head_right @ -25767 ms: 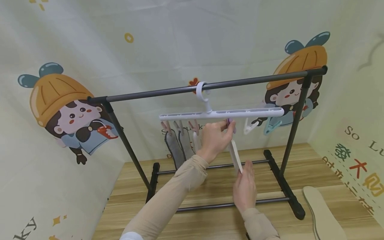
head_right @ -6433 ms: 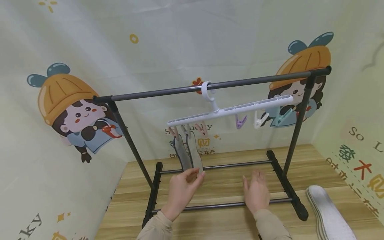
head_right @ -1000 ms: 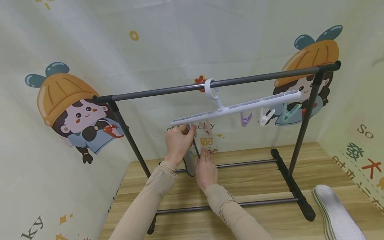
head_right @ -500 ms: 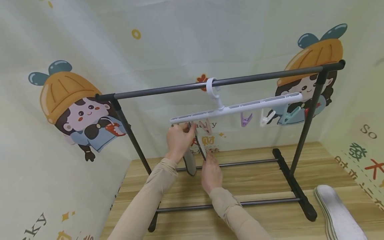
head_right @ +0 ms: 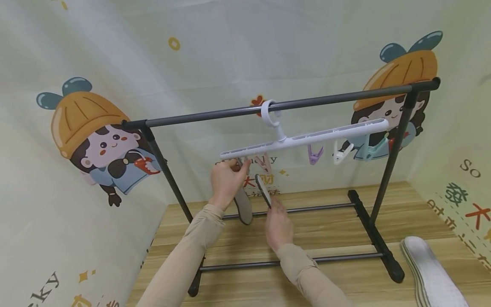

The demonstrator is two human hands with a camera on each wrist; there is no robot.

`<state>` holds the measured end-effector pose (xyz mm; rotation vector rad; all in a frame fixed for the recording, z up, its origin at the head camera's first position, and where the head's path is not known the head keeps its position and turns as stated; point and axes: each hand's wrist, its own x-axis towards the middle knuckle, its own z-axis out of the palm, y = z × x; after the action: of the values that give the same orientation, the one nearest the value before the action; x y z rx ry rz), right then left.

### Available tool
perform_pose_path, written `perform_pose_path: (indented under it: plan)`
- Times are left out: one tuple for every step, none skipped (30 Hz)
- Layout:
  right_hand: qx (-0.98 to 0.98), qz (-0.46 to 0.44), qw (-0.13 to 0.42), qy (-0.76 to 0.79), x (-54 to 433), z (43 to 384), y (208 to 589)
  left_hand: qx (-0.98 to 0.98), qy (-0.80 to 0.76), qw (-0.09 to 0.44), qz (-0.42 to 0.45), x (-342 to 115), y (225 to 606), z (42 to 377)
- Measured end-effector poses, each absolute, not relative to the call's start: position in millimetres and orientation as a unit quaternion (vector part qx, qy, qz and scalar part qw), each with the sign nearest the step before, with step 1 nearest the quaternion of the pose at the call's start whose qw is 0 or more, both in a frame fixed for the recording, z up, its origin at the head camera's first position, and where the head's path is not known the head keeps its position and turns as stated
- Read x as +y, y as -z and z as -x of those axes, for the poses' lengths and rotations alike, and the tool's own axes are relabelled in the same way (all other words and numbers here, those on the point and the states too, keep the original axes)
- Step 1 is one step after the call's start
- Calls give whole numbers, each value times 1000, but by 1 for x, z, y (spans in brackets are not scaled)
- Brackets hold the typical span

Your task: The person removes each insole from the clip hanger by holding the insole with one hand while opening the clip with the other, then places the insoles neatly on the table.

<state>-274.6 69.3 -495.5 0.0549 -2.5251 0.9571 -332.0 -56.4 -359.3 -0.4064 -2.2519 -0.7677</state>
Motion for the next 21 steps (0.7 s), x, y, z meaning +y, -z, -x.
perform_pose_path:
  plan:
    - [-913,-19,216,-346,71,274,496,-873,293,357,155,-57,359,332]
    - [-914,-19,215,-344,73,272,497,-875,288,358,153,-58,359,332]
    - [-914,-19,214,-345,75,271,498,-877,286,356,151,-59,359,332]
    - [-914,-19,214,-344,77,270,498,-877,287,355,149,-59,359,332]
    - [-915,-20,214,-342,79,269,498,-878,287,353,148,-60,359,332]
    - [-916,-22,215,-339,81,268,499,-879,289,350,147,-60,358,332]
    - [-916,-23,217,-336,83,267,499,-879,292,346,147,-61,358,332]
    - [-916,-24,221,-334,85,266,499,-880,297,341,146,-61,357,332]
    - [-917,-25,222,-330,88,265,499,-880,302,337,145,-61,357,332]
    - [-918,-25,223,-328,90,264,500,-880,306,333,143,-62,357,331]
    - [-919,-25,222,-324,92,264,500,-881,308,330,141,-62,357,331]
    - [-920,-25,220,-324,95,263,500,-881,311,327,139,-62,357,331]
    - [-921,-24,218,-323,98,262,501,-881,313,326,138,-62,358,330]
    - [-921,-23,217,-322,100,261,501,-881,316,324,136,-63,358,329]
    - [-923,-22,215,-319,103,260,501,-881,316,324,135,-63,358,329]
    - [-923,-22,213,-319,105,260,502,-881,317,323,134,-64,358,329]
    - [-924,-22,211,-317,107,259,502,-882,318,322,133,-64,359,328]
    - [-924,-23,211,-317,110,258,502,-881,320,322,133,-64,359,327]
    - [-924,-25,214,-316,112,258,503,-881,323,319,132,-64,359,327]
    - [-924,-27,215,-316,114,258,504,-882,325,317,129,-65,359,326]
    - [-924,-28,216,-313,116,257,505,-883,326,314,126,-65,359,326]
